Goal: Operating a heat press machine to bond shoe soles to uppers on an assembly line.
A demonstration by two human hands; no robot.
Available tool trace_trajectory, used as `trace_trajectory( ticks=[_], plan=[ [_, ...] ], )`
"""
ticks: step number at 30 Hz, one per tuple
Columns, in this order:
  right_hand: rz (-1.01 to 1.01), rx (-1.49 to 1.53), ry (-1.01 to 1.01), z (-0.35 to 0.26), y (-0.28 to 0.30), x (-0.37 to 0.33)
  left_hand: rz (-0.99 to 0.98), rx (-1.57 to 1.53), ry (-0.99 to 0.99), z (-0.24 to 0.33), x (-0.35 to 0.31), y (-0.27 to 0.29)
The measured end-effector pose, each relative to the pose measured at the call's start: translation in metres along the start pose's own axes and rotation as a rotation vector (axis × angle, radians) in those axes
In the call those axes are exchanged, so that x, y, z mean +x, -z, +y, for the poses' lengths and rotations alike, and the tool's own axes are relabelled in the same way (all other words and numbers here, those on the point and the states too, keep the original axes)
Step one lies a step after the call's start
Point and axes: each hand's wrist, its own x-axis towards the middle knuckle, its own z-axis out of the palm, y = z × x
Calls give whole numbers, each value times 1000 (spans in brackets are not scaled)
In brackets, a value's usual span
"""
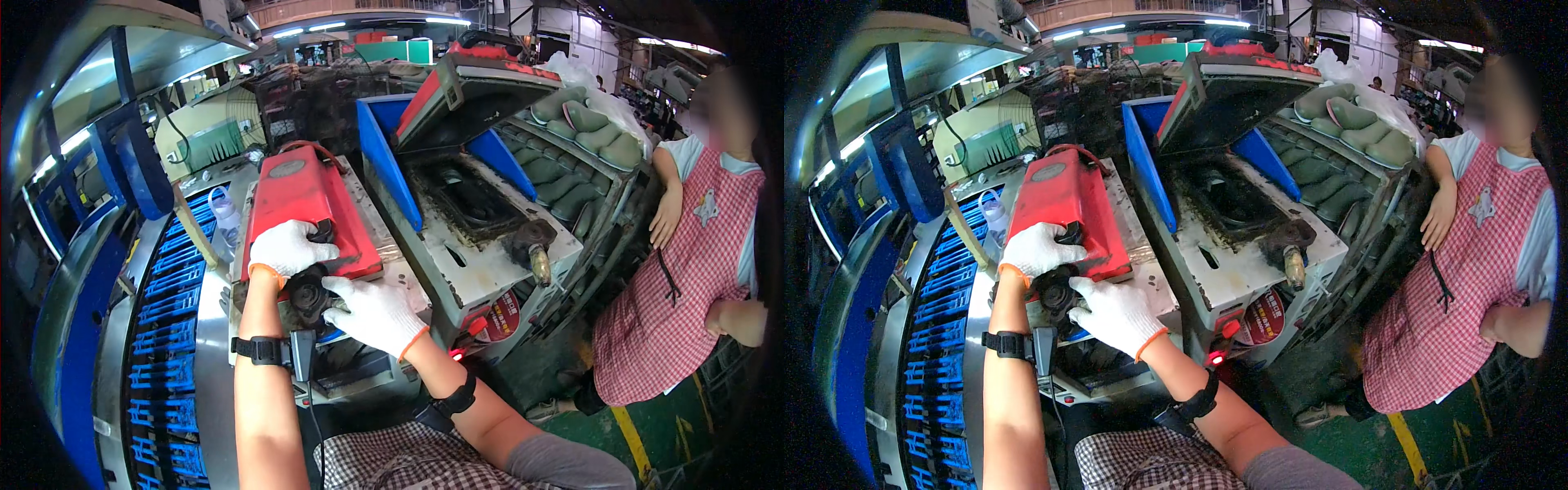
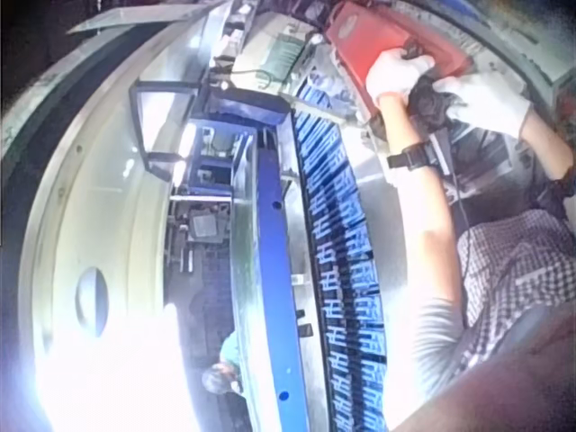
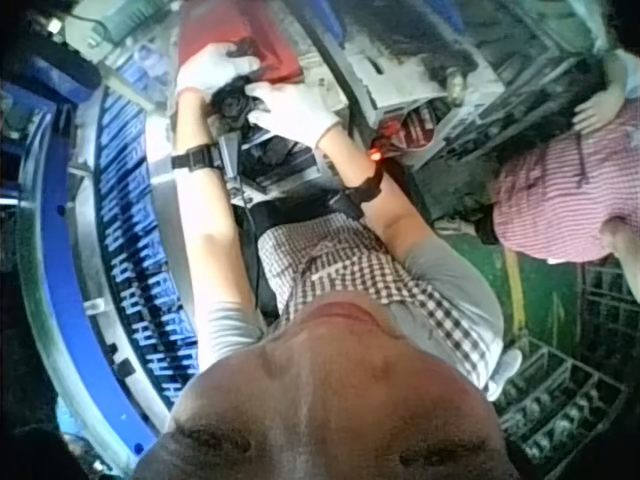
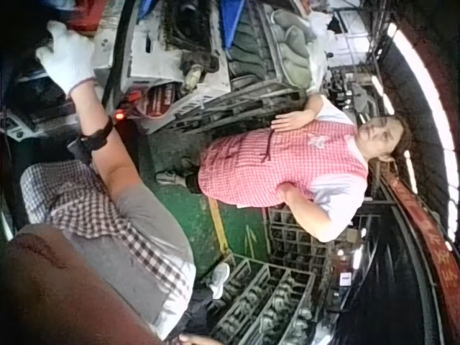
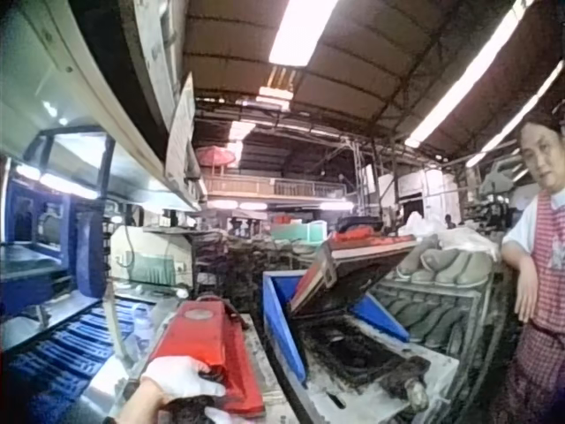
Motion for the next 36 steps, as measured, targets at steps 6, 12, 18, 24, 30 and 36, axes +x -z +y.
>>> trace_trajectory(
  ticks=[6, 12, 18, 24, 30, 36],
  plan=[
    [0, 7, -2, -1, 3, 2, 15, 19, 10, -1, 2, -3],
    [6, 28, 2, 1, 0, -1, 38, -34, -26, -5, 3, -9],
    [-30, 21, -21, 0, 3, -1, 51, -19, -41, -3, 2, -10],
    [53, 900, -140, 35, -10, 10, 10, 15, -6, -2, 2, -3],
    [512, 1756, -529, 35, 6, 23, 14, -2, -4, -6, 5, -4],
    [619, 1032, -292, 34, -12, 24, 20, 9, -28, -1, 7, -6]
  ],
)
